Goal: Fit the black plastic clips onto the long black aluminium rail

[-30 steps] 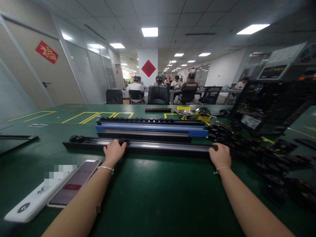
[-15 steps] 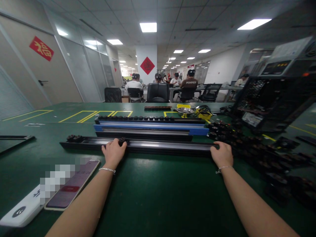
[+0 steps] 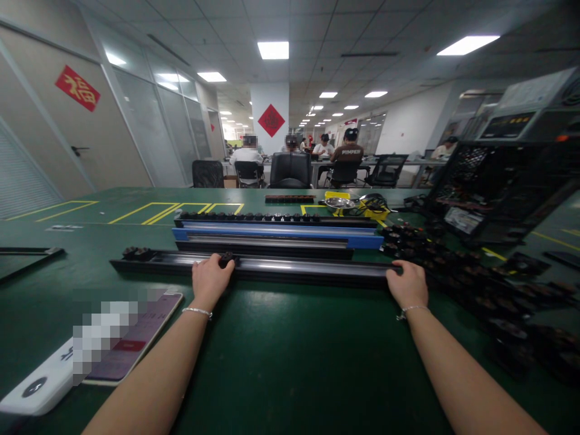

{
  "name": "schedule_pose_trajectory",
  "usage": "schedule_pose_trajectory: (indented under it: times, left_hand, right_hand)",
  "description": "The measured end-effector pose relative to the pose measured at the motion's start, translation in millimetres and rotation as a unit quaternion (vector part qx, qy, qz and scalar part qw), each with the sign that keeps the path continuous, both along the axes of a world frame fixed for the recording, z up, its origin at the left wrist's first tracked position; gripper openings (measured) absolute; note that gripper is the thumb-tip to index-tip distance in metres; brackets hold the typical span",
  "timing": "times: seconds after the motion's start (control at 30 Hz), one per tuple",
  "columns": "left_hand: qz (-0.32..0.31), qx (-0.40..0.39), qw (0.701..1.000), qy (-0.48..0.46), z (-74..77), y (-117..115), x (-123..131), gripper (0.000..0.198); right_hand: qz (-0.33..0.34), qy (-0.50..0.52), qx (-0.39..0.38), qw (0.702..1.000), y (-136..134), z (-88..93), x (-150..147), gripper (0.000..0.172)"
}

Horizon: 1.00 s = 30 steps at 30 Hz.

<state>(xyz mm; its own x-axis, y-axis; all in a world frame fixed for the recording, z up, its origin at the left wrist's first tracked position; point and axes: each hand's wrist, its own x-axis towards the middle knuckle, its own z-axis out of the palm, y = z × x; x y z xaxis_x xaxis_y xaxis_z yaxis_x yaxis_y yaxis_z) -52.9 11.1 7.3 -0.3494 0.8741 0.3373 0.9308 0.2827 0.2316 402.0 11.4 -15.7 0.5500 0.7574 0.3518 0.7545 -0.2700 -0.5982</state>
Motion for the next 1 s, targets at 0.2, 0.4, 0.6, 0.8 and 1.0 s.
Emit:
schedule_pose_trajectory:
  times: [0.2, 0.4, 0.6, 0.8, 1.0]
  left_hand:
    - [-0.003, 0.006, 1.0, 0.012, -0.7, -1.3, 1.2, 0.042]
    - [-0.005, 0.012, 1.0, 0.008, -0.7, -1.9, 1.4, 0.042]
    - [0.001, 0.004, 1.0, 0.017, -0.3, -1.6, 3.1, 0.041]
    - [0.003, -0.004, 1.0, 0.0, 1.4, -2.7, 4.8, 0.041]
    - [-0.004, 0.001, 1.0, -0.019, 0.1, -2.7, 4.5, 0.04]
  right_hand:
    - [-0.006, -0.003, -0.009, 1.0, -1.0, 1.0, -1.4, 0.037]
    - [-0.003, -0.001, -0.012, 1.0, -2.2, 3.7, -2.5, 0.037]
    - [-0.004, -0.004, -0.005, 1.0, -1.7, 1.5, -1.2, 0.037]
    - [-0.006, -0.011, 0.005, 1.0, 0.1, -2.2, 0.8, 0.038]
    - [-0.019, -0.051, -0.007, 0.998, -0.5, -0.3, -3.5, 0.039]
